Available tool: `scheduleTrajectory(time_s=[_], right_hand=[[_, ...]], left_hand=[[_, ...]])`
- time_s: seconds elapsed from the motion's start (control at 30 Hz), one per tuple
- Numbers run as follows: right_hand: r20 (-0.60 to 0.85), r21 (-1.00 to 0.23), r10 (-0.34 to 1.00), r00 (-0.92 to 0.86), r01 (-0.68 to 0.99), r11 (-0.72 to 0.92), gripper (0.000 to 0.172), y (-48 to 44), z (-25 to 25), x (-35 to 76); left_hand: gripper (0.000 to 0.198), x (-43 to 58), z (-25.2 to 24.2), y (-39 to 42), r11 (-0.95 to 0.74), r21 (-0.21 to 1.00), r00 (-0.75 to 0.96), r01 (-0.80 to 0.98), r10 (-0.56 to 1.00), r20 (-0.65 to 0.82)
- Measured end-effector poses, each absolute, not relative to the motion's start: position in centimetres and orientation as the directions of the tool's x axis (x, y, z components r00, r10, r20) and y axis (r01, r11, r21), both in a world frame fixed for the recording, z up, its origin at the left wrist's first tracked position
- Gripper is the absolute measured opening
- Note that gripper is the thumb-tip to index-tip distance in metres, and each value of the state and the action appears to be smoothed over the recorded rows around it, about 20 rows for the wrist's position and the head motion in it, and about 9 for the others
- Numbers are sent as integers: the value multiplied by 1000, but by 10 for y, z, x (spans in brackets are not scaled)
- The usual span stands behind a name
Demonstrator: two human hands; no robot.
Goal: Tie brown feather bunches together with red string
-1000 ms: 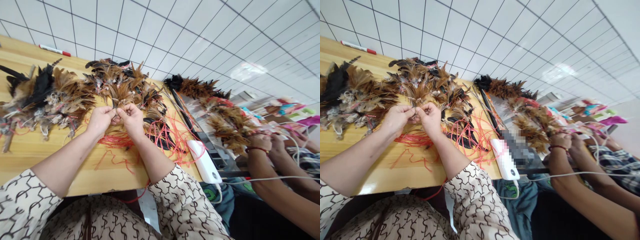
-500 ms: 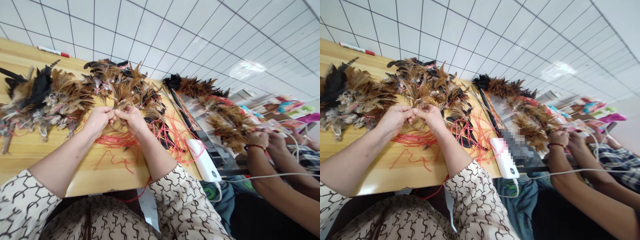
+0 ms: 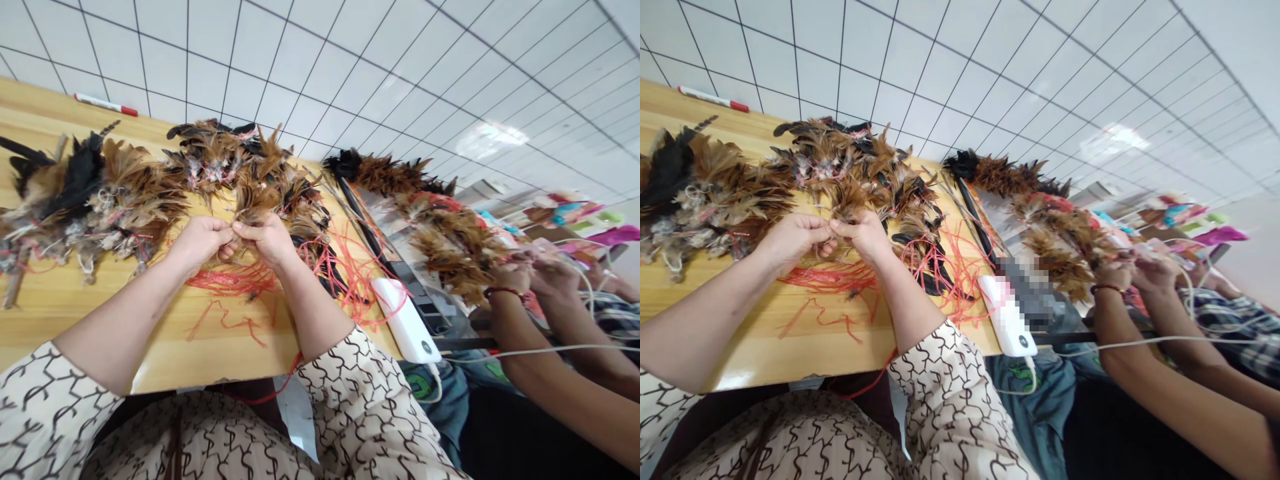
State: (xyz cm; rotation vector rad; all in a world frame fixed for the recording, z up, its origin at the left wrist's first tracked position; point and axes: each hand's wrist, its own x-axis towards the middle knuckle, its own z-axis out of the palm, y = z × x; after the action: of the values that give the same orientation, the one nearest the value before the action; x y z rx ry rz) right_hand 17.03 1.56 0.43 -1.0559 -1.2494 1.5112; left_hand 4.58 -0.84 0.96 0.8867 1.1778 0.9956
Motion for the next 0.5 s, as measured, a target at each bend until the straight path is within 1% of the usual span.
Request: scheduleTrajectory(time_s=[0.07, 0.13, 0.23, 0.3, 0.37, 0.5], right_hand=[[-85, -989, 969, -231, -102, -111, 46, 16, 5, 170], [-96, -988, 972, -213, -94, -118, 47, 16, 6, 170], [-78, -993, 975, -210, -74, -95, 44, 16, 5, 170], [-51, -997, 973, -225, -51, -64, 39, 15, 2, 169], [-32, -999, 971, -236, -27, -39, 34, 15, -1, 169], [-54, -998, 970, -237, -29, -62, 25, 15, -6, 167]], left_hand=[[13, 44, 8, -7, 287, 952, 64, -111, 958, -281], [3, 42, 7, -4, 197, 975, 6, -99, 980, -197], [18, 37, 9, -2, 24, 997, -104, -72, 994, -32], [24, 35, 11, -3, -41, 999, -154, -28, 987, 36], [24, 35, 13, -4, -58, 998, -178, 11, 982, 59], [12, 37, 15, -5, -72, 997, -239, 18, 968, 75]])
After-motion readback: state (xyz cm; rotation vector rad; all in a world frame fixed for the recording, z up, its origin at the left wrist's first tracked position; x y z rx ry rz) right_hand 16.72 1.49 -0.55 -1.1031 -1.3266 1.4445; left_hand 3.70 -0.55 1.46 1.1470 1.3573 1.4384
